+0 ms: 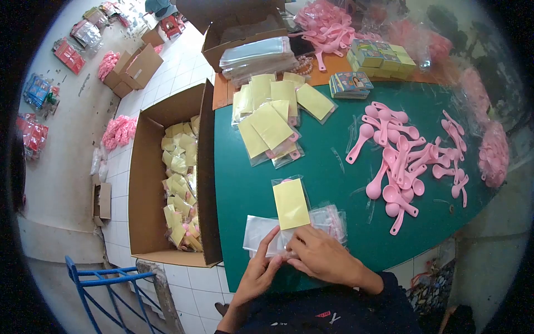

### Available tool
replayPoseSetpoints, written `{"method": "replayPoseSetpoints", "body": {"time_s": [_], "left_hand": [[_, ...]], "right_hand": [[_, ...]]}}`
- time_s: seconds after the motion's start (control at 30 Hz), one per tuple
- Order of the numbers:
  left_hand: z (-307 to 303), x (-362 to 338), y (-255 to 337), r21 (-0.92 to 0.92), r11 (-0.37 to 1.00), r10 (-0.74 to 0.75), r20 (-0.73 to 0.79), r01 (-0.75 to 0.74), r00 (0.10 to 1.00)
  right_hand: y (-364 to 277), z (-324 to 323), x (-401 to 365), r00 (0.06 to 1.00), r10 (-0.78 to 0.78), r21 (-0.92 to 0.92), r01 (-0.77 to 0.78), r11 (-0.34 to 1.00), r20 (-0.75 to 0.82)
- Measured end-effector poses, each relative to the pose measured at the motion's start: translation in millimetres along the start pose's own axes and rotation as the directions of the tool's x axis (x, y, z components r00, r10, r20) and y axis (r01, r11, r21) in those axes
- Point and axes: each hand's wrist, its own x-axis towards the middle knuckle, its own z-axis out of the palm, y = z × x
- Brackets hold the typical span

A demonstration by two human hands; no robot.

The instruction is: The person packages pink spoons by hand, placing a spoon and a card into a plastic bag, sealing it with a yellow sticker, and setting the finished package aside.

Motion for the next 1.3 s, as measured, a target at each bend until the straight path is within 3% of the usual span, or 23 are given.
{"method": "replayPoseSetpoints", "body": {"time_s": [0.07,0.27,0.4,0.5,0.6,0.73,0.93,1.1,1.2,1.3], "left_hand": [[2.8,1.4,-2.9,0.065,0.993,0.104,-0.018,-0.103,0.994],[-1.1,5.0,-2.1,0.085,0.995,0.046,-0.029,-0.044,0.999],[-3.7,9.0,-4.0,0.065,0.994,0.094,-0.027,-0.092,0.995],[-2.5,11.9,-4.8,0.013,0.986,0.164,-0.052,-0.164,0.985],[-7.7,8.9,-5.1,-0.045,0.995,0.094,-0.005,-0.095,0.996],[-3.9,9.6,-6.7,-0.059,0.981,0.184,-0.049,-0.187,0.982],[-2.9,8.8,5.3,0.168,0.965,0.205,-0.015,-0.2,0.979],[2.1,21.5,-6.0,-0.055,0.996,0.072,-0.025,-0.074,0.997],[3.8,26.0,-6.7,-0.177,0.983,0.042,-0.002,-0.042,0.999],[10.3,30.4,-5.9,-0.306,0.951,0.019,-0.048,-0.033,0.999]], "right_hand": [[2.0,1.2,-0.7,0.999,0.018,-0.001,-0.018,1.0,0.039],[-1.1,4.4,2.3,0.999,0.033,-0.013,-0.033,0.999,-0.006],[-1.2,3.5,4.3,0.999,0.021,-0.004,-0.021,1.0,-0.049],[-2.7,0.0,2.8,0.999,0.026,0.069,-0.024,0.997,-0.026],[-2.8,-2.8,1.5,1.0,0.024,0.149,-0.024,0.988,0.005],[1.4,-5.1,3.4,0.999,0.037,0.198,-0.042,0.979,0.028],[6.1,-6.5,4.0,0.99,0.068,0.183,-0.09,0.979,0.124],[2.0,-3.1,0.2,0.995,-0.065,-0.032,0.068,0.997,0.076],[4.8,1.1,-2.7,0.969,-0.244,-0.237,0.246,0.94,0.037],[15.2,-30.6,-3.7,0.952,-0.251,0.043,0.248,0.968,0.176]]}}
